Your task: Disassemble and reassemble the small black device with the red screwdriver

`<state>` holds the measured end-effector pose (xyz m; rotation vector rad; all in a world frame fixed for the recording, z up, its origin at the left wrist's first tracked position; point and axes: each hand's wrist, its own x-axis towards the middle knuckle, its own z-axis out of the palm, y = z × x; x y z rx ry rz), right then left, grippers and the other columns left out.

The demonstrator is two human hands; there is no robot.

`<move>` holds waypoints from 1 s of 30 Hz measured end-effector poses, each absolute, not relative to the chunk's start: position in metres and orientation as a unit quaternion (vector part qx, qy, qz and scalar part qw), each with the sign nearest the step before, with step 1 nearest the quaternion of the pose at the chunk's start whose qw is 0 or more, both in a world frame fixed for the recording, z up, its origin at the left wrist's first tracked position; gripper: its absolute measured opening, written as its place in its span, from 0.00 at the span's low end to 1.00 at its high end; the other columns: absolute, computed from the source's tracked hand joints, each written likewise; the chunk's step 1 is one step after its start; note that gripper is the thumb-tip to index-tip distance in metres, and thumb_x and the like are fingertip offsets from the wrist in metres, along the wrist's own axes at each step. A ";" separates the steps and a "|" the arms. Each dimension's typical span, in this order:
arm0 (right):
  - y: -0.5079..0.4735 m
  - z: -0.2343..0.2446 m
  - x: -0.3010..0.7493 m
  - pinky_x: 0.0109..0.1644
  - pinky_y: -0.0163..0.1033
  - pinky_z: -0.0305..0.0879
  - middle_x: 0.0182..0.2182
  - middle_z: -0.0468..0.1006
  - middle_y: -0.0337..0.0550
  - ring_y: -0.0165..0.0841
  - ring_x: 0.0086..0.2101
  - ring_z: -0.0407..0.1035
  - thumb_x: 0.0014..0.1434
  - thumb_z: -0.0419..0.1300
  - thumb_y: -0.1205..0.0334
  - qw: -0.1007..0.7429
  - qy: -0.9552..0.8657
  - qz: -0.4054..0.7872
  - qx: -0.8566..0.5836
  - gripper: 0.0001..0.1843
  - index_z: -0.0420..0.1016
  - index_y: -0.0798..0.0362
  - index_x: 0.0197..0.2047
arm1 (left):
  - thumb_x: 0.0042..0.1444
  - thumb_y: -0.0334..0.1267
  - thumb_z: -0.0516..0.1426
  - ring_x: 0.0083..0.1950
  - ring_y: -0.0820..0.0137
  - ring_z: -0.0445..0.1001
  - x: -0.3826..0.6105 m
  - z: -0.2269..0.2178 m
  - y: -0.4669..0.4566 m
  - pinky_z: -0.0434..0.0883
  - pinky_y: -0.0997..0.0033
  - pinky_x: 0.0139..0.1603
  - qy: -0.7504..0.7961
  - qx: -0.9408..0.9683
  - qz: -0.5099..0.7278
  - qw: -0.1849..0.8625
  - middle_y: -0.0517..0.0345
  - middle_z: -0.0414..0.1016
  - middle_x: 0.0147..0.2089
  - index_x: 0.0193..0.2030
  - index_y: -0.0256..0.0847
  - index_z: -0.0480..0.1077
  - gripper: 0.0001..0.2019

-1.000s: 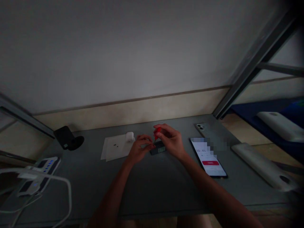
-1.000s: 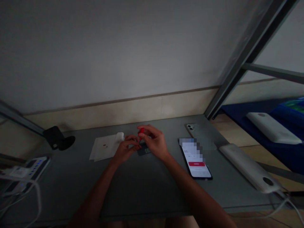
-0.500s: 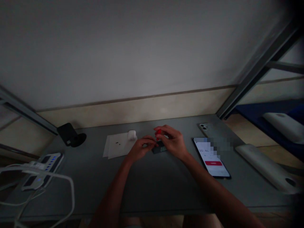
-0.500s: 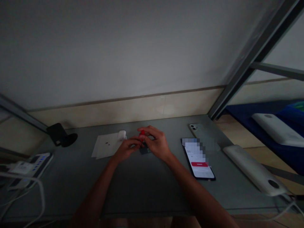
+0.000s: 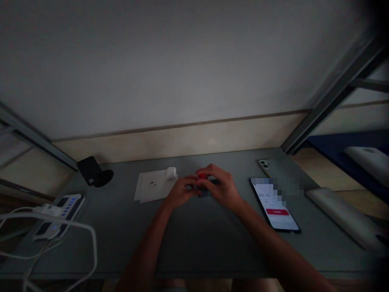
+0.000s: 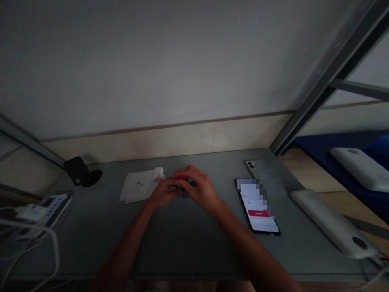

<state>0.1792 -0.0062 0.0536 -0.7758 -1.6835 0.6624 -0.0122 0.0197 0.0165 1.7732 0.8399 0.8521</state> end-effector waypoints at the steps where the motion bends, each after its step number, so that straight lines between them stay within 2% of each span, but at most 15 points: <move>1: -0.007 0.055 0.179 0.41 0.42 0.73 0.37 0.80 0.42 0.35 0.36 0.74 0.63 0.64 0.60 0.552 -0.721 0.269 -0.320 0.08 0.80 0.44 0.46 | 0.53 0.36 0.67 0.44 0.65 0.76 -0.012 0.016 0.020 0.70 0.69 0.43 0.342 0.728 0.353 0.478 0.53 0.79 0.44 0.38 0.43 0.81 0.05; 4: -0.008 0.058 0.181 0.45 0.44 0.72 0.40 0.81 0.45 0.36 0.40 0.75 0.67 0.58 0.62 0.550 -0.723 0.283 -0.307 0.09 0.79 0.46 0.47 | 0.54 0.36 0.67 0.48 0.63 0.76 -0.013 0.016 0.020 0.70 0.67 0.46 0.332 0.731 0.359 0.476 0.52 0.79 0.47 0.39 0.44 0.82 0.05; 6: -0.007 0.057 0.183 0.44 0.44 0.72 0.38 0.81 0.45 0.36 0.39 0.76 0.68 0.57 0.62 0.554 -0.700 0.324 -0.315 0.09 0.79 0.48 0.45 | 0.54 0.36 0.67 0.49 0.62 0.77 -0.013 0.016 0.019 0.70 0.66 0.49 0.329 0.733 0.353 0.480 0.51 0.79 0.48 0.40 0.45 0.82 0.06; 9: -0.005 0.053 0.184 0.38 0.41 0.72 0.33 0.78 0.42 0.35 0.34 0.74 0.62 0.65 0.61 0.575 -0.654 0.367 -0.329 0.02 0.77 0.49 0.39 | 0.55 0.35 0.66 0.51 0.61 0.77 -0.013 0.018 0.018 0.70 0.64 0.52 0.329 0.733 0.347 0.485 0.51 0.80 0.49 0.41 0.45 0.82 0.06; 11: -0.003 0.051 0.184 0.37 0.40 0.71 0.31 0.76 0.40 0.34 0.32 0.73 0.59 0.68 0.61 0.588 -0.647 0.351 -0.334 0.06 0.75 0.49 0.37 | 0.55 0.34 0.66 0.51 0.61 0.77 -0.013 0.020 0.017 0.70 0.64 0.52 0.329 0.733 0.347 0.484 0.51 0.80 0.49 0.40 0.45 0.82 0.06; 14: -0.003 0.054 0.185 0.41 0.42 0.71 0.34 0.77 0.42 0.35 0.34 0.73 0.61 0.66 0.63 0.576 -0.688 0.292 -0.333 0.04 0.77 0.47 0.40 | 0.55 0.34 0.66 0.51 0.61 0.77 -0.012 0.023 0.016 0.70 0.64 0.52 0.335 0.737 0.348 0.473 0.52 0.80 0.50 0.40 0.45 0.82 0.06; 17: -0.006 0.060 0.186 0.45 0.44 0.72 0.42 0.80 0.45 0.37 0.41 0.75 0.66 0.59 0.64 0.533 -0.737 0.272 -0.315 0.10 0.78 0.46 0.49 | 0.54 0.34 0.66 0.52 0.61 0.77 -0.012 0.023 0.016 0.70 0.64 0.55 0.343 0.739 0.348 0.464 0.52 0.81 0.48 0.39 0.44 0.82 0.06; 19: -0.008 0.061 0.186 0.45 0.42 0.72 0.42 0.81 0.46 0.36 0.41 0.75 0.68 0.55 0.65 0.518 -0.743 0.293 -0.308 0.12 0.78 0.48 0.50 | 0.54 0.34 0.67 0.52 0.62 0.77 -0.013 0.022 0.017 0.69 0.64 0.55 0.347 0.739 0.345 0.464 0.52 0.81 0.48 0.40 0.43 0.82 0.06; 21: -0.008 0.060 0.185 0.43 0.40 0.71 0.38 0.81 0.44 0.34 0.38 0.76 0.68 0.56 0.65 0.526 -0.726 0.319 -0.307 0.10 0.78 0.49 0.46 | 0.53 0.32 0.67 0.51 0.63 0.77 -0.013 0.020 0.017 0.70 0.65 0.54 0.351 0.738 0.344 0.463 0.53 0.81 0.49 0.40 0.43 0.82 0.07; 24: -0.006 0.055 0.184 0.38 0.38 0.70 0.33 0.78 0.40 0.33 0.34 0.74 0.62 0.64 0.66 0.560 -0.693 0.328 -0.313 0.02 0.78 0.50 0.39 | 0.52 0.32 0.68 0.50 0.64 0.77 -0.014 0.017 0.017 0.70 0.67 0.51 0.352 0.736 0.348 0.462 0.54 0.80 0.50 0.41 0.44 0.82 0.09; 25: -0.005 0.055 0.183 0.37 0.38 0.70 0.32 0.77 0.40 0.32 0.33 0.73 0.60 0.66 0.66 0.568 -0.690 0.319 -0.315 0.03 0.77 0.50 0.38 | 0.52 0.32 0.68 0.50 0.64 0.77 -0.014 0.016 0.018 0.70 0.68 0.50 0.351 0.737 0.349 0.461 0.54 0.80 0.50 0.41 0.44 0.82 0.10; 27: -0.004 0.056 0.183 0.38 0.38 0.69 0.32 0.76 0.39 0.32 0.33 0.72 0.59 0.67 0.66 0.568 -0.702 0.292 -0.315 0.04 0.78 0.49 0.38 | 0.51 0.32 0.68 0.50 0.64 0.76 -0.014 0.016 0.018 0.70 0.68 0.49 0.354 0.740 0.348 0.454 0.54 0.80 0.50 0.42 0.44 0.82 0.10; 30: -0.005 0.061 0.184 0.43 0.40 0.70 0.38 0.78 0.43 0.34 0.38 0.74 0.65 0.61 0.66 0.533 -0.742 0.279 -0.296 0.08 0.78 0.48 0.47 | 0.52 0.31 0.67 0.50 0.64 0.76 -0.014 0.018 0.017 0.69 0.68 0.49 0.369 0.747 0.337 0.439 0.54 0.81 0.49 0.41 0.45 0.82 0.09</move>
